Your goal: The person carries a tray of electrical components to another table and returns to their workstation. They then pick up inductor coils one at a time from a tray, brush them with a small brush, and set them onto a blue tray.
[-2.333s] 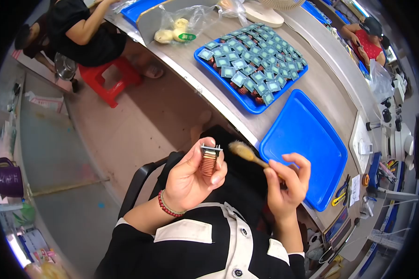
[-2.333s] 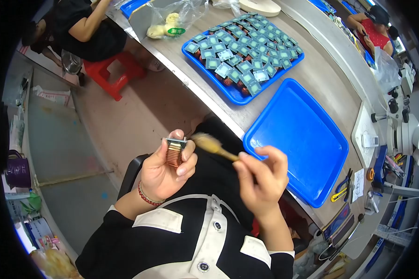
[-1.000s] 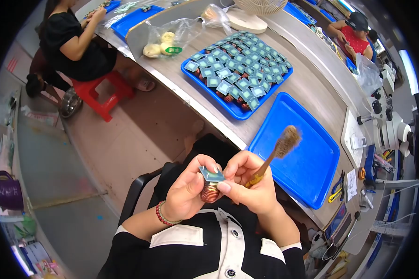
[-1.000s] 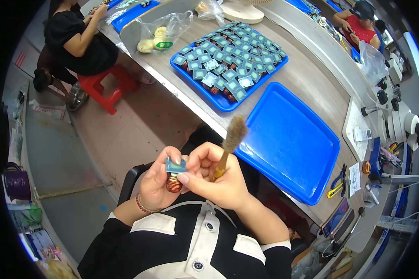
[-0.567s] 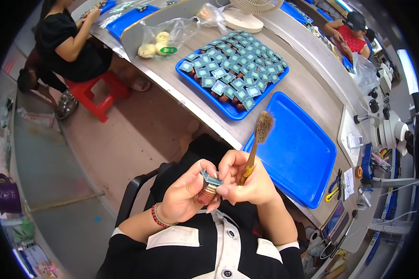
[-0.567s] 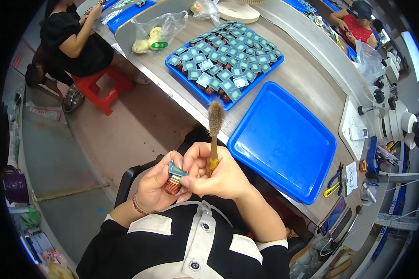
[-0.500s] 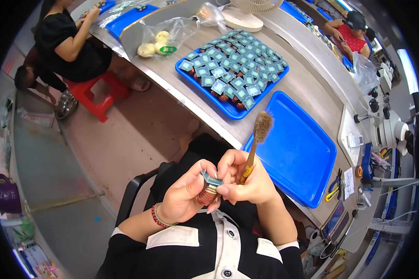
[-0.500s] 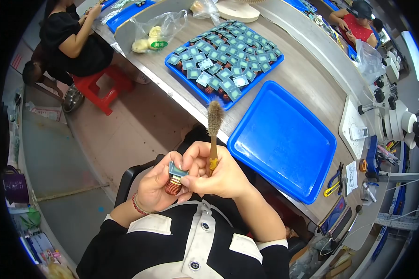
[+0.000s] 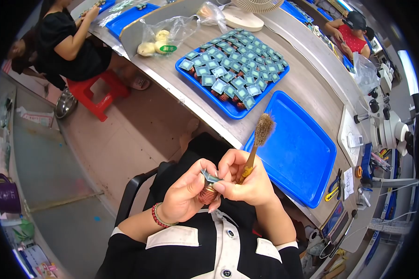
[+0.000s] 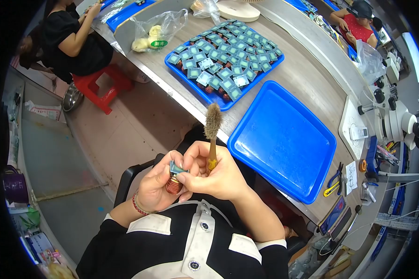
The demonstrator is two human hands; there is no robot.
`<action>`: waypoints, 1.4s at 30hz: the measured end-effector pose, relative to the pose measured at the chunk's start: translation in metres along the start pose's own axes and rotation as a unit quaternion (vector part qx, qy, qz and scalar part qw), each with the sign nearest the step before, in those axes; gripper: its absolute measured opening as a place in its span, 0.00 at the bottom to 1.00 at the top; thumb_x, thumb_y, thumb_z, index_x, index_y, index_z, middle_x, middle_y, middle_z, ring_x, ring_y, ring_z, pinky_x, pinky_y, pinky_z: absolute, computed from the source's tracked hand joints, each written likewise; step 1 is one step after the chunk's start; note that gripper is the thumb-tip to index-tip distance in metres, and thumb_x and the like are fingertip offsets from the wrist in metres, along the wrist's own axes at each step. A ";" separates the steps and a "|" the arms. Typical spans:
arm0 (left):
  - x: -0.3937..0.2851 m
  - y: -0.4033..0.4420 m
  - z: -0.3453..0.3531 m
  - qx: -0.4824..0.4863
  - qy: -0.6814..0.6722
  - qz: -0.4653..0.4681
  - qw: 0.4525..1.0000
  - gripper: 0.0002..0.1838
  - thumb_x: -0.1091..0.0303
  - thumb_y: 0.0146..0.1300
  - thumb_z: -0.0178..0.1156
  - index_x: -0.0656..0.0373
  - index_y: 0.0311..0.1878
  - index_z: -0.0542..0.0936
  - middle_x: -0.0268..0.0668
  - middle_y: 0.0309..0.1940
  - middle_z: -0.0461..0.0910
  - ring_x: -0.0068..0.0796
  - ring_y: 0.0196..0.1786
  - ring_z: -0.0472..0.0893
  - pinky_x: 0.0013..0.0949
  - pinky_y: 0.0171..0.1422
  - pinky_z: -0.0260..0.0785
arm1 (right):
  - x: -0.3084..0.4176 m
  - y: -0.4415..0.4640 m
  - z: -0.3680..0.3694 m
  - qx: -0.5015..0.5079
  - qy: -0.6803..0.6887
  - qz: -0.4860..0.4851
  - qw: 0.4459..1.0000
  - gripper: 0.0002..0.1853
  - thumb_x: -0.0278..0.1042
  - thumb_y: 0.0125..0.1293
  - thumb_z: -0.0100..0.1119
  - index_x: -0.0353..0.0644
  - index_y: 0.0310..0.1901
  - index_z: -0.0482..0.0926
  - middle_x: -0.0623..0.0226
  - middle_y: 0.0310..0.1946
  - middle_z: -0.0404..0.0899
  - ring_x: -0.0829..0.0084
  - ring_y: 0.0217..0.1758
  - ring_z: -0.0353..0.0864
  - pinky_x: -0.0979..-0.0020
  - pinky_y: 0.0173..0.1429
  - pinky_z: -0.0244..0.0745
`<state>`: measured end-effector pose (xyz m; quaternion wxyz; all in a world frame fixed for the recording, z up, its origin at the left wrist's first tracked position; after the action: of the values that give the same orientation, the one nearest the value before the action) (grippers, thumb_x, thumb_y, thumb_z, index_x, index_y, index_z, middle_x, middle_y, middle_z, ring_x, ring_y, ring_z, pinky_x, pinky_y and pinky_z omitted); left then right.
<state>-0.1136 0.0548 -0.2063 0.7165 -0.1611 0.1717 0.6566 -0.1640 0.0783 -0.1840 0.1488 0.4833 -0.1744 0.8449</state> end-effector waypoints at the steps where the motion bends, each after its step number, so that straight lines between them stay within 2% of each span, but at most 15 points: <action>1: 0.000 0.000 0.000 0.000 -0.004 0.000 1.000 0.14 0.57 0.66 0.45 0.57 0.46 0.61 0.38 0.36 0.70 0.25 0.32 0.71 0.27 0.33 0.66 | 0.000 0.000 0.001 0.007 -0.002 0.000 1.000 0.08 0.18 0.52 0.56 0.35 0.31 0.67 0.65 0.21 0.76 0.78 0.25 0.80 0.76 0.29 0.80; 5: -0.002 -0.002 -0.001 -0.003 -0.027 0.002 1.000 0.14 0.57 0.66 0.45 0.57 0.46 0.61 0.38 0.35 0.70 0.25 0.31 0.72 0.28 0.32 0.66 | 0.003 0.000 0.004 0.010 0.003 0.000 1.000 0.08 0.19 0.52 0.56 0.34 0.31 0.67 0.65 0.22 0.76 0.77 0.26 0.80 0.76 0.29 0.80; 10: -0.001 -0.005 -0.004 -0.010 -0.016 -0.019 1.000 0.14 0.58 0.66 0.44 0.58 0.46 0.62 0.36 0.34 0.70 0.23 0.30 0.71 0.27 0.32 0.66 | -0.003 0.004 0.001 0.005 -0.043 0.004 0.999 0.09 0.20 0.51 0.60 0.37 0.29 0.67 0.67 0.20 0.77 0.82 0.23 0.78 0.83 0.28 0.73; 14: 0.001 -0.009 -0.011 -0.033 0.000 -0.031 0.999 0.14 0.57 0.66 0.45 0.58 0.46 0.62 0.35 0.32 0.70 0.22 0.29 0.70 0.28 0.31 0.67 | -0.009 0.003 0.004 0.026 -0.029 0.038 0.999 0.09 0.20 0.50 0.59 0.37 0.29 0.68 0.67 0.22 0.77 0.82 0.24 0.78 0.84 0.27 0.71; 18: -0.002 -0.010 -0.011 -0.010 -0.014 -0.024 1.000 0.14 0.58 0.66 0.43 0.59 0.46 0.62 0.38 0.35 0.71 0.24 0.32 0.72 0.28 0.31 0.67 | -0.013 0.003 0.001 0.009 -0.040 0.024 0.999 0.09 0.20 0.50 0.60 0.39 0.28 0.68 0.73 0.20 0.74 0.86 0.22 0.74 0.86 0.27 0.68; 21: -0.005 -0.011 -0.012 -0.024 0.020 -0.011 0.999 0.14 0.58 0.67 0.43 0.59 0.46 0.62 0.38 0.36 0.71 0.24 0.31 0.72 0.28 0.30 0.68 | -0.013 0.006 0.006 0.006 -0.022 0.037 0.999 0.09 0.20 0.50 0.60 0.39 0.27 0.68 0.73 0.19 0.74 0.86 0.21 0.73 0.86 0.27 0.69; 23: -0.007 -0.012 -0.014 -0.026 0.035 -0.015 0.999 0.13 0.59 0.67 0.43 0.59 0.45 0.62 0.38 0.36 0.71 0.24 0.31 0.72 0.27 0.30 0.68 | -0.011 0.008 0.004 -0.004 -0.078 0.031 0.996 0.10 0.21 0.51 0.61 0.38 0.26 0.67 0.72 0.18 0.74 0.84 0.23 0.76 0.83 0.27 0.71; 25: -0.008 -0.013 -0.019 -0.029 0.048 -0.018 0.998 0.13 0.59 0.67 0.43 0.59 0.45 0.62 0.39 0.37 0.70 0.25 0.31 0.73 0.27 0.29 0.68 | -0.010 0.008 0.013 0.024 -0.060 0.057 0.996 0.09 0.20 0.51 0.60 0.38 0.26 0.67 0.72 0.19 0.73 0.85 0.22 0.75 0.83 0.26 0.70; 27: -0.005 -0.013 -0.012 0.038 -0.070 -0.040 0.996 0.13 0.59 0.66 0.43 0.59 0.45 0.62 0.39 0.37 0.70 0.25 0.31 0.73 0.28 0.29 0.68 | -0.014 0.008 0.014 0.039 -0.051 0.063 0.996 0.09 0.21 0.51 0.59 0.38 0.27 0.67 0.72 0.20 0.73 0.87 0.22 0.72 0.85 0.27 0.67; 30: -0.012 -0.012 -0.016 0.002 -0.039 -0.029 0.999 0.13 0.59 0.66 0.43 0.58 0.45 0.63 0.39 0.36 0.70 0.25 0.31 0.73 0.28 0.29 0.69 | -0.017 0.009 0.013 0.034 -0.058 0.049 0.997 0.10 0.22 0.50 0.60 0.39 0.29 0.67 0.73 0.24 0.74 0.89 0.26 0.71 0.87 0.29 0.66; 34: -0.013 -0.012 -0.009 0.009 -0.058 -0.024 0.998 0.13 0.59 0.66 0.44 0.58 0.45 0.63 0.39 0.36 0.71 0.26 0.31 0.73 0.29 0.29 0.69 | -0.011 0.011 0.017 0.051 -0.038 0.028 0.998 0.09 0.21 0.51 0.60 0.39 0.29 0.67 0.75 0.23 0.73 0.89 0.24 0.70 0.87 0.29 0.65; 36: -0.014 -0.012 -0.015 -0.026 -0.032 -0.014 0.999 0.13 0.59 0.64 0.47 0.59 0.42 0.64 0.42 0.34 0.67 0.26 0.28 0.68 0.28 0.26 0.66 | -0.013 0.012 0.016 0.028 -0.062 0.027 0.997 0.08 0.20 0.53 0.58 0.39 0.29 0.67 0.74 0.23 0.73 0.88 0.24 0.71 0.86 0.28 0.65; 38: -0.014 -0.013 -0.017 -0.018 -0.015 -0.014 1.000 0.13 0.59 0.65 0.46 0.59 0.44 0.63 0.40 0.35 0.69 0.26 0.30 0.71 0.28 0.28 0.67 | -0.012 0.012 0.015 0.017 -0.074 0.027 0.997 0.07 0.20 0.54 0.57 0.39 0.30 0.67 0.74 0.23 0.72 0.88 0.23 0.71 0.86 0.27 0.65; 40: -0.013 -0.015 -0.018 -0.011 0.003 -0.014 1.000 0.13 0.59 0.66 0.44 0.58 0.45 0.63 0.39 0.36 0.71 0.26 0.32 0.73 0.29 0.30 0.69 | -0.015 0.010 0.021 0.025 -0.015 0.061 0.998 0.11 0.20 0.53 0.58 0.39 0.35 0.67 0.74 0.25 0.71 0.89 0.23 0.69 0.86 0.27 0.63; 42: -0.013 -0.016 -0.024 -0.029 -0.025 -0.015 0.999 0.13 0.59 0.66 0.45 0.58 0.45 0.63 0.38 0.36 0.71 0.26 0.31 0.73 0.30 0.31 0.68 | -0.019 0.010 0.016 0.002 -0.049 0.040 0.998 0.14 0.20 0.51 0.59 0.40 0.38 0.66 0.73 0.25 0.71 0.89 0.25 0.68 0.86 0.28 0.62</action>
<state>-0.0999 0.0306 -0.2216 0.7254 -0.1673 0.1324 0.6544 -0.1469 0.0606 -0.1941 0.1048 0.5173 -0.1993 0.8256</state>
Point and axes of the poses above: each hand's wrist, its own y-axis towards the middle knuckle, its own z-axis out of the palm, x = y × z, the point moved 10 cm from there along y, towards the middle knuckle
